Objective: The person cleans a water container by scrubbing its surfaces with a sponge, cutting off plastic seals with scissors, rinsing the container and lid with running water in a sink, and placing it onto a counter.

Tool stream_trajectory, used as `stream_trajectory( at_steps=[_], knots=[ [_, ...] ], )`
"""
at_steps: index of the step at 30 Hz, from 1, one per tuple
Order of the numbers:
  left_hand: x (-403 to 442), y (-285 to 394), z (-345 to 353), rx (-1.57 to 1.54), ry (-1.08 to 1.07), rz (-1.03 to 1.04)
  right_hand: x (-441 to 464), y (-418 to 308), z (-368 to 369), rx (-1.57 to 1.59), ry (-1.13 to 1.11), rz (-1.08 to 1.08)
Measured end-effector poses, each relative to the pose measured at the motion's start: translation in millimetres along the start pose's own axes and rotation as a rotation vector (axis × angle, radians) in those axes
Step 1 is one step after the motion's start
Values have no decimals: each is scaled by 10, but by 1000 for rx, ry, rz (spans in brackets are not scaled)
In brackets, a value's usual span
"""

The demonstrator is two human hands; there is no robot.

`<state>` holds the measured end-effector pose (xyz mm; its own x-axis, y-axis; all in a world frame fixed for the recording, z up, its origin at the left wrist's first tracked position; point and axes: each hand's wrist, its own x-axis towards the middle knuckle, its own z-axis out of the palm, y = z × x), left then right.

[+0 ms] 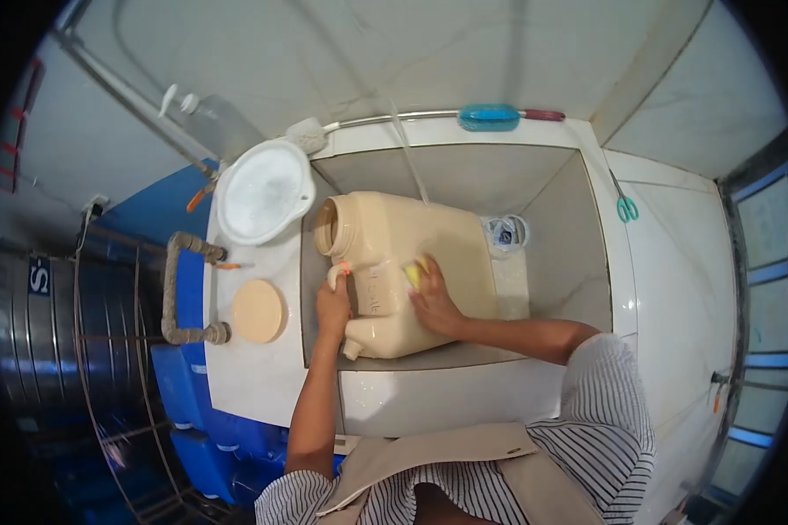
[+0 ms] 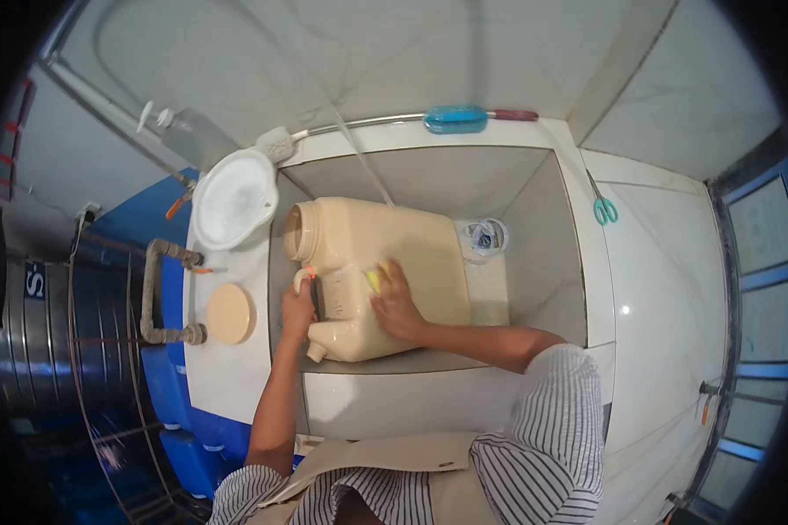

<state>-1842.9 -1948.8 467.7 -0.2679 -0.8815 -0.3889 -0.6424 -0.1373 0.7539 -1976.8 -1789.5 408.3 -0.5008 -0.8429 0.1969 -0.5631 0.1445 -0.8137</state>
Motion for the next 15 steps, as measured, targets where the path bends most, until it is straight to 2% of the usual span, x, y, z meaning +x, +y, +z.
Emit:
stream_trajectory(
  at_steps=[1, 4, 5, 7, 9, 11, 12, 14, 15],
  knots=[
    [19, -40, 6, -15, 14, 59, 292, -168, -19, -2, -5, -129],
    [66, -99, -2, 49, 11, 31, 1326, -989, -82, 122, 46, -442],
    [-50, 19, -47, 68, 42, 58, 1623, -1339, -87, 90, 84, -582],
    [26, -87, -24, 64, 22, 45, 2199, -1780, 128, -57, 75, -695],
    [59, -115, -32, 60, 1, 35, 2667, -1719, 593, -426, -77, -561],
    [32, -83, -54, 70, 3, 59, 2810, -1649, 818, -599, -298, -311],
    [16, -52, -68, 67, 1, 56, 2861, -1661, 817, -602, -302, -311],
    [-18, -4, -95, 58, -51, -21, 2889, -1733, 735, -503, -606, -202],
    [25, -68, -64, 52, -57, -29, 2796, -1745, 608, -386, -434, -286]
  ],
)
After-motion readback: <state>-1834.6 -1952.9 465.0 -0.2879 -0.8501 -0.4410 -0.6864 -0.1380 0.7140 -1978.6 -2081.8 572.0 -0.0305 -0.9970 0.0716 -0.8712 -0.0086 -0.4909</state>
